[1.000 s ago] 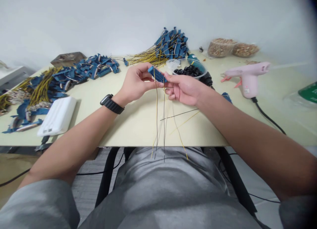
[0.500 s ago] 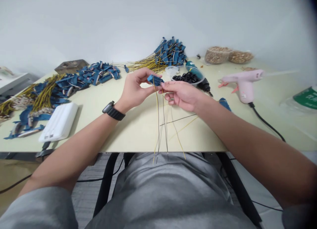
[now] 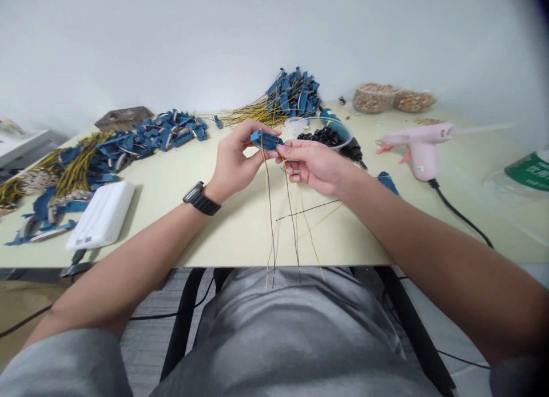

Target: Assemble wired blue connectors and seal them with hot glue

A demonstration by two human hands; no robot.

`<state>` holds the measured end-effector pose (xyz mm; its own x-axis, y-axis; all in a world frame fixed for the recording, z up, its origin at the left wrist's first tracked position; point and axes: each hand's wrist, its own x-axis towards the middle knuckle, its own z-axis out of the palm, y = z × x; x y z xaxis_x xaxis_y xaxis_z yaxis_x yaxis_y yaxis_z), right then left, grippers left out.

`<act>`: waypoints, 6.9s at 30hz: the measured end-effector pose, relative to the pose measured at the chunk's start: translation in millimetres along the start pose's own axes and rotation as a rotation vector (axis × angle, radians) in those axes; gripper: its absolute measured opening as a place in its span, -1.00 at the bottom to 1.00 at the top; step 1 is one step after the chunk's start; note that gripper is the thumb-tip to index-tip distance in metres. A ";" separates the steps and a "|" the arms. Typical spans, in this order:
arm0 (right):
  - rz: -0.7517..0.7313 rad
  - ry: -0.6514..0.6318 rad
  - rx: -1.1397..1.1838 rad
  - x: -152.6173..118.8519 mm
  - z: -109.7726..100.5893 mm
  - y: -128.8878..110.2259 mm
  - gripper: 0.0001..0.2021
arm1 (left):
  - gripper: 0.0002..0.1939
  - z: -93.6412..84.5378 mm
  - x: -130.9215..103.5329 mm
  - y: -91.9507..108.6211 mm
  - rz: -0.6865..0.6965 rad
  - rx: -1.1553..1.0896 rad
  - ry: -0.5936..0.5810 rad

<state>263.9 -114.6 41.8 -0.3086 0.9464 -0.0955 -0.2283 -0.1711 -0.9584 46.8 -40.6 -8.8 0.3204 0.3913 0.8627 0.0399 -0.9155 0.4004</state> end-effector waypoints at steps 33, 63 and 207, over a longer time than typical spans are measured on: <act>0.118 -0.114 0.229 -3.4 3.2 -10.1 -0.64 | -0.80 -2.7 5.9 15.7 0.407 0.420 -0.016; -0.096 0.059 0.244 -3.3 20.1 -0.9 -0.60 | -0.72 5.2 -4.2 16.0 0.315 0.330 0.078; -0.002 -0.054 0.363 -6.4 22.7 -3.8 -0.57 | -0.70 3.2 3.2 22.1 0.399 0.452 0.093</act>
<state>245.8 -126.3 52.1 -0.3542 0.9325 -0.0700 -0.5388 -0.2647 -0.7998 51.7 -59.8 1.9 0.3097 -0.0019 0.9508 0.3387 -0.9342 -0.1122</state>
